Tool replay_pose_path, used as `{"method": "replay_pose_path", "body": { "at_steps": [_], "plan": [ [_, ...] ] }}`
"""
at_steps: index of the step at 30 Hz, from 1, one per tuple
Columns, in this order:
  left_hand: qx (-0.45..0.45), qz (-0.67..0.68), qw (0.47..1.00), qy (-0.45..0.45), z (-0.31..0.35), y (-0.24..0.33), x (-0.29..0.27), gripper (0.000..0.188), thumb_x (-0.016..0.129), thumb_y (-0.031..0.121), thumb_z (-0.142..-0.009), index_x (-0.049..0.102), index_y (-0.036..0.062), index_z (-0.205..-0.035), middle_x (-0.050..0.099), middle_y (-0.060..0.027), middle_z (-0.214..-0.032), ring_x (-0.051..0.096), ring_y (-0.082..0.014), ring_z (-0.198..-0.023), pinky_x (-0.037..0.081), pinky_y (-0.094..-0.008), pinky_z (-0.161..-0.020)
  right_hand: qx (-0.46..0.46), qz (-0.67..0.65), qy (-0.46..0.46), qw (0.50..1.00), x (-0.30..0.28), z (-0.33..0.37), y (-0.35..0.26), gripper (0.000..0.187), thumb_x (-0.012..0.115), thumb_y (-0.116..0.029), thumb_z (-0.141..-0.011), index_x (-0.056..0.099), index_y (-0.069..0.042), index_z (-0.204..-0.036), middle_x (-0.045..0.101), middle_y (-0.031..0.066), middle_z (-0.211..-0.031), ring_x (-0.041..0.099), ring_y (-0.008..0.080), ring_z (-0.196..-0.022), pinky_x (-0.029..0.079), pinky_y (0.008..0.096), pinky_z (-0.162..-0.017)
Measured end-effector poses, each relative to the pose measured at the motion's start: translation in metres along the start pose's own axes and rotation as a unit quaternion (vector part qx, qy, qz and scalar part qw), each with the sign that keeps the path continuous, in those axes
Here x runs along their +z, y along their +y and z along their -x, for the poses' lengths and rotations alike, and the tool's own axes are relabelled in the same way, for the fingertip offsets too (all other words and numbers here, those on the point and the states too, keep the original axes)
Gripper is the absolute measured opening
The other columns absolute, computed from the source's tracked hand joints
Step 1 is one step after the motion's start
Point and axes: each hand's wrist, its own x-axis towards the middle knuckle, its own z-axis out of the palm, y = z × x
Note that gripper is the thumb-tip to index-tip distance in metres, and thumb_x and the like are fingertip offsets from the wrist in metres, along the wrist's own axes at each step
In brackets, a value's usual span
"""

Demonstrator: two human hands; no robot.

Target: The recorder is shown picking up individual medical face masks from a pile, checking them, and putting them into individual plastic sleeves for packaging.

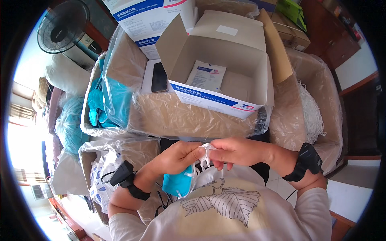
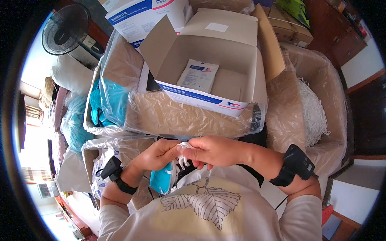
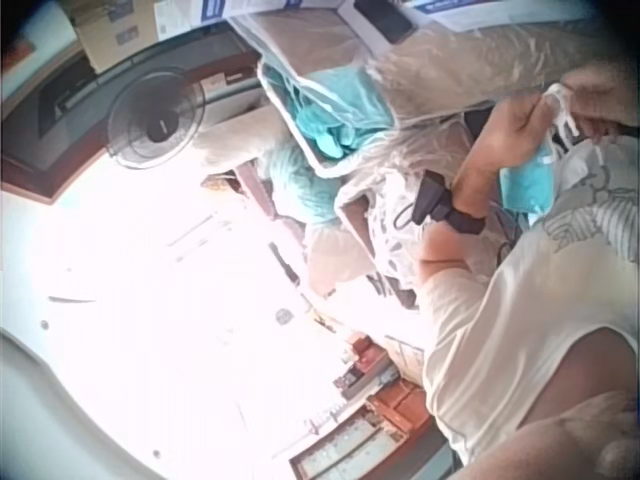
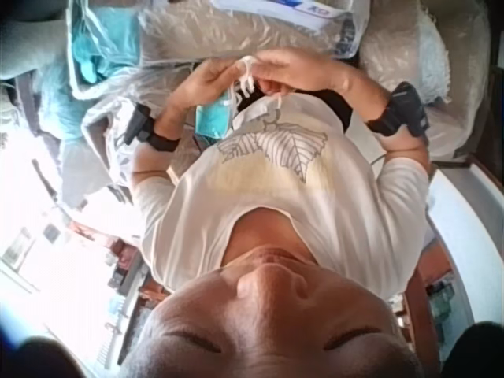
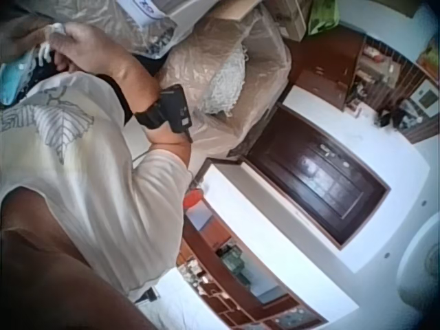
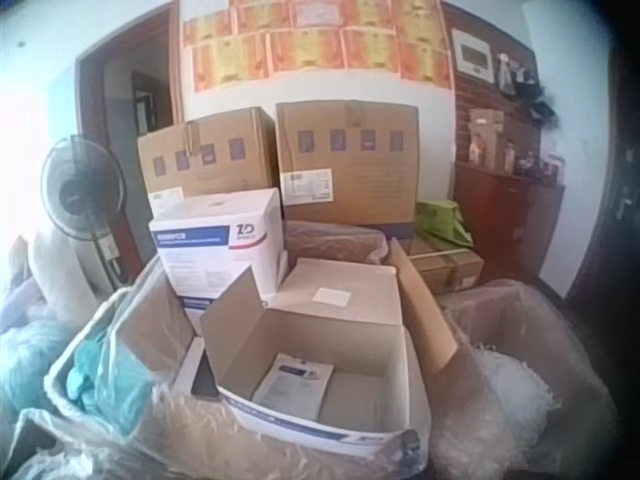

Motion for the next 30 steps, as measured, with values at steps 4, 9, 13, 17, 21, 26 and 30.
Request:
{"method": "replay_pose_path", "body": {
  "at_steps": [4,9,13,17,21,26,30],
  "plan": [
    [0.039,-0.024,0.997,0.062,-0.007,0.0,0.004,0.03,0.04,0.025,-0.094,0.057,0.0007,-0.092,0.057,-0.0095,-0.069,0.049,-0.0152,-0.061,0.043,-0.0292,-0.06,-0.021,0.102,0.053,0.993,0.008,-0.007,-0.002,0.03,0.046,-0.029,-0.091,0.051,0.0,-0.096,0.058,0.007,-0.076,0.057,0.014,-0.07,0.047,0.0283,-0.062],
    [-0.005,-0.103,0.995,0.006,-0.004,0.007,-0.006,0.026,0.044,0.025,-0.092,0.057,0.0025,-0.089,0.057,-0.0128,-0.069,0.053,-0.0249,-0.06,0.044,-0.0329,-0.059,-0.058,0.166,0.049,0.983,0.002,-0.004,0.004,0.023,0.045,-0.021,-0.091,0.048,0.001,-0.095,0.059,0.0124,-0.08,0.059,0.0202,-0.075,0.045,0.0327,-0.067],
    [0.009,-0.165,0.986,-0.011,-0.007,0.009,-0.006,0.024,0.047,0.024,-0.09,0.057,0.0024,-0.085,0.057,-0.0143,-0.068,0.054,-0.0318,-0.061,0.045,-0.035,-0.058,-0.065,0.245,0.033,0.967,-0.001,-0.003,0.003,0.024,0.043,-0.023,-0.091,0.048,0.001,-0.095,0.058,0.0149,-0.083,0.058,0.0251,-0.08,0.043,0.0348,-0.07],
    [0.022,-0.168,0.985,-0.018,-0.005,0.007,-0.008,0.026,0.048,0.025,-0.09,0.055,0.0023,-0.079,0.054,-0.0151,-0.066,0.054,-0.0337,-0.062,0.043,-0.0368,-0.056,-0.037,0.19,0.026,0.981,-0.004,-0.005,-0.001,0.026,0.042,-0.025,-0.091,0.05,0.0,-0.092,0.058,0.0168,-0.082,0.057,0.0307,-0.079,0.043,0.0367,-0.068],
    [0.028,-0.185,0.98,-0.07,0.003,0.015,-0.019,0.031,0.047,0.027,-0.09,0.052,0.0025,-0.072,0.051,-0.0154,-0.063,0.051,-0.0352,-0.061,0.04,-0.0386,-0.054,-0.05,0.256,0.005,0.965,-0.009,0.009,0.002,0.026,0.042,-0.025,-0.091,0.052,-0.002,-0.085,0.057,0.0176,-0.076,0.056,0.0327,-0.075,0.042,0.0373,-0.066],
    [0.062,-0.201,0.97,-0.123,0.021,0.024,-0.021,0.03,0.047,0.027,-0.089,0.053,0.0039,-0.071,0.051,-0.0148,-0.064,0.051,-0.035,-0.062,0.041,-0.0373,-0.053,-0.053,0.351,-0.054,0.933,-0.012,0.047,-0.007,0.024,0.042,-0.021,-0.091,0.052,-0.002,-0.081,0.055,0.0119,-0.072,0.055,0.0244,-0.068,0.043,0.0337,-0.064],
    [-0.104,0.065,0.973,0.194,0.064,-0.012,-0.055,0.035,0.042,0.03,-0.093,0.058,0.0044,-0.076,0.055,-0.0036,-0.062,0.053,-0.0148,-0.055,0.043,-0.0275,-0.052,0.077,0.22,0.077,0.969,-0.059,0.1,0.003,0.018,0.045,-0.017,-0.09,0.053,-0.004,-0.082,0.05,0.0007,-0.069,0.049,0.0104,-0.064,0.041,0.0258,-0.057]
  ]
}}
